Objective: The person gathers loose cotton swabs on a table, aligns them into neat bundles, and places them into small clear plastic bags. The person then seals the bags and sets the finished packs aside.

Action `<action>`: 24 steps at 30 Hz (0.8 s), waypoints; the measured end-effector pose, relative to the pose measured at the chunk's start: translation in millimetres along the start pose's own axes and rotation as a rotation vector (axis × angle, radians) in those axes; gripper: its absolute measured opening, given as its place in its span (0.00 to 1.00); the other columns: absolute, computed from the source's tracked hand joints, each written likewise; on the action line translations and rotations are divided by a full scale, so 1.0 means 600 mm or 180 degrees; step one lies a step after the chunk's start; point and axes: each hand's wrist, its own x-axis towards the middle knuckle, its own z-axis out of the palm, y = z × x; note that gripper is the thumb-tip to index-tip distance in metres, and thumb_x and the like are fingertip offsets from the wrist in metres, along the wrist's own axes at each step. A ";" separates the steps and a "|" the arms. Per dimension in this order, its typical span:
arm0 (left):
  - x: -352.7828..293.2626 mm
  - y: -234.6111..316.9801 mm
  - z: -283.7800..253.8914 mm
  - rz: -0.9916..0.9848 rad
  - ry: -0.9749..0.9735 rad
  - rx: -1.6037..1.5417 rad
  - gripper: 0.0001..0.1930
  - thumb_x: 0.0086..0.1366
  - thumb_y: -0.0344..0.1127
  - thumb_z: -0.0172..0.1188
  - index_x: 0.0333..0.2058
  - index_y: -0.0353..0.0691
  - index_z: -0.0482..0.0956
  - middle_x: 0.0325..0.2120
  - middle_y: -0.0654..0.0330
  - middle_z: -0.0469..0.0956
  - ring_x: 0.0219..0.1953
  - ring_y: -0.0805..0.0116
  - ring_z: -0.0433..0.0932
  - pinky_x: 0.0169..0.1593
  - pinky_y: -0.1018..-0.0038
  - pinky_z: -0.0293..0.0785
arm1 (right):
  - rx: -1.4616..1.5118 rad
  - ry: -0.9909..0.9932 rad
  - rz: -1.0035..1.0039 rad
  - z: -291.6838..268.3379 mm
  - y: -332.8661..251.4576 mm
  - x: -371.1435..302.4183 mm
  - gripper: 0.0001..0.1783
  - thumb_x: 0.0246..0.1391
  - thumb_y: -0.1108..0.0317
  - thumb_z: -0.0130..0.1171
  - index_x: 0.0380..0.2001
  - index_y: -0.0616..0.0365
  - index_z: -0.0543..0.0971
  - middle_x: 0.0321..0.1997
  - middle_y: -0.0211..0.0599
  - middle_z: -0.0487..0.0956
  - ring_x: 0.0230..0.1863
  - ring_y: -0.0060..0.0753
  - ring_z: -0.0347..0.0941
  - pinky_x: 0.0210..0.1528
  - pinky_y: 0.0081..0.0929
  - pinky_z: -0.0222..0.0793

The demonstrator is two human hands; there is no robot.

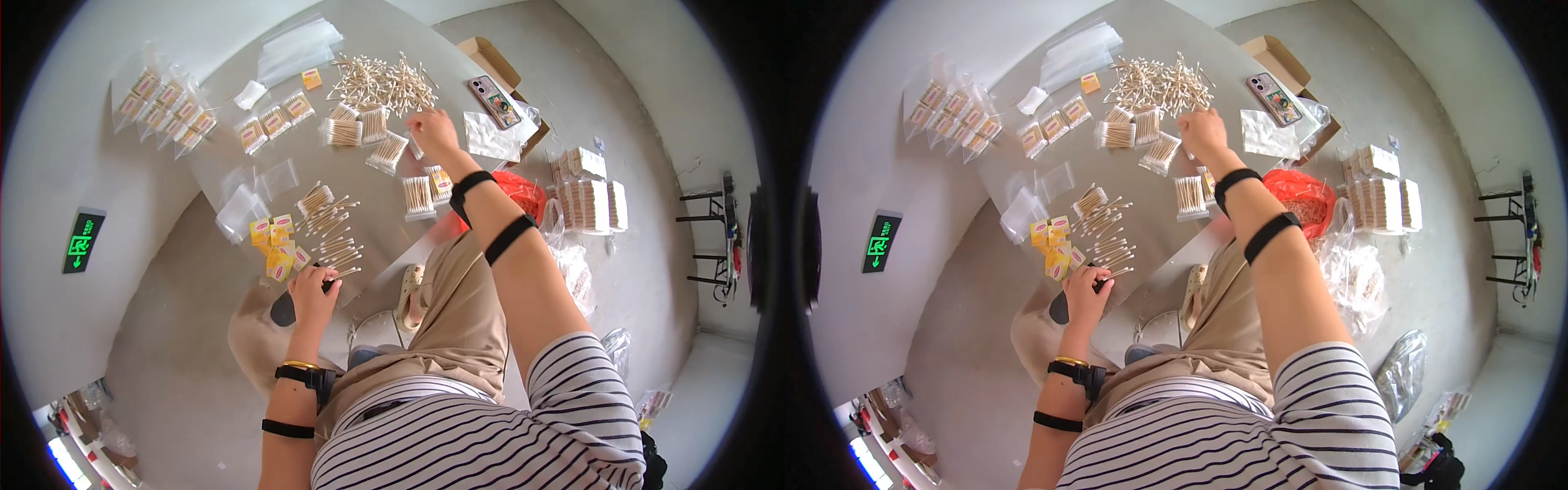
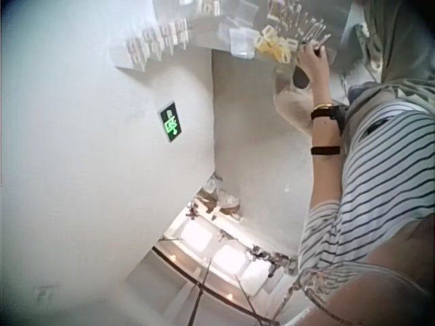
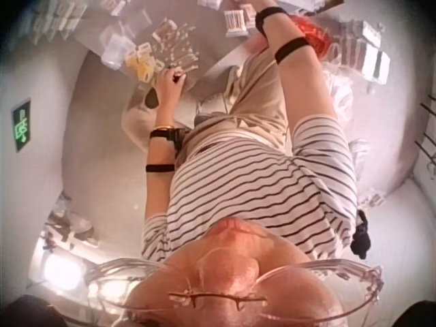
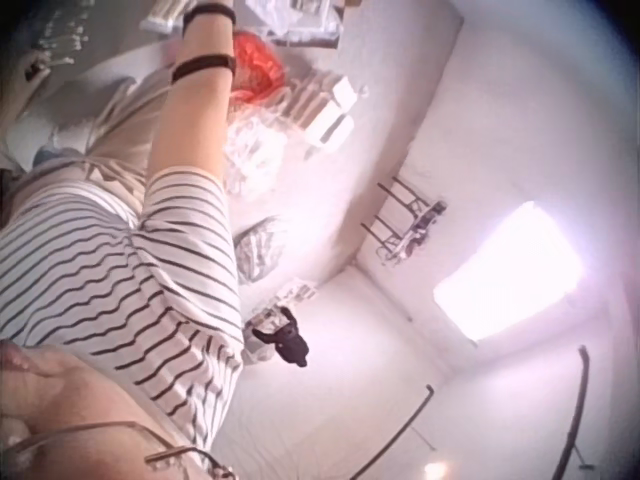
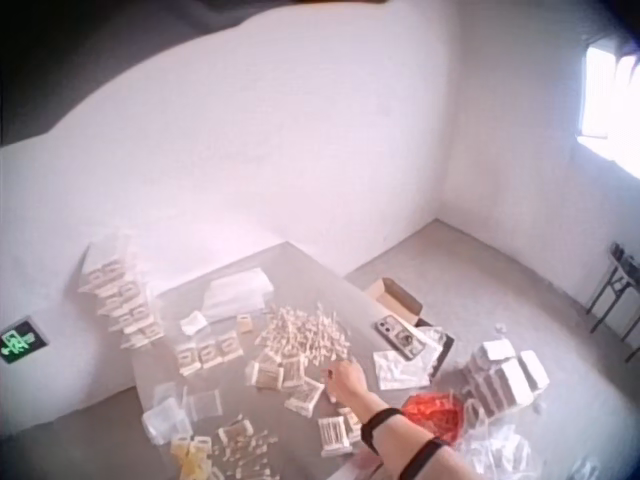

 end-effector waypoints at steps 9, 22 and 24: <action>-0.009 -0.017 0.003 -0.0055 0.0069 -0.0308 0.09 0.59 0.33 0.73 0.38 0.50 0.84 0.31 0.70 0.75 0.39 0.67 0.76 0.52 0.63 0.63 | -0.1149 -0.0379 -0.1197 0.033 -0.040 0.096 0.09 0.49 0.62 0.69 0.37 0.44 0.88 0.48 0.29 0.79 0.59 0.40 0.71 0.62 0.36 0.68; -0.038 -0.019 -0.004 0.0010 0.0270 -0.0195 0.07 0.60 0.34 0.72 0.37 0.49 0.84 0.30 0.71 0.77 0.30 0.70 0.75 0.50 0.66 0.64 | -0.0154 -0.0308 -0.1021 -0.006 -0.030 0.108 0.06 0.51 0.66 0.67 0.32 0.56 0.86 0.39 0.31 0.84 0.46 0.35 0.79 0.53 0.33 0.73; -0.037 -0.019 -0.004 0.0054 0.0263 -0.0182 0.07 0.61 0.35 0.72 0.37 0.49 0.84 0.30 0.71 0.77 0.31 0.70 0.75 0.50 0.66 0.64 | 0.1287 -0.0060 0.0096 -0.027 -0.025 0.103 0.08 0.54 0.65 0.68 0.34 0.58 0.86 0.36 0.31 0.85 0.40 0.31 0.79 0.49 0.29 0.73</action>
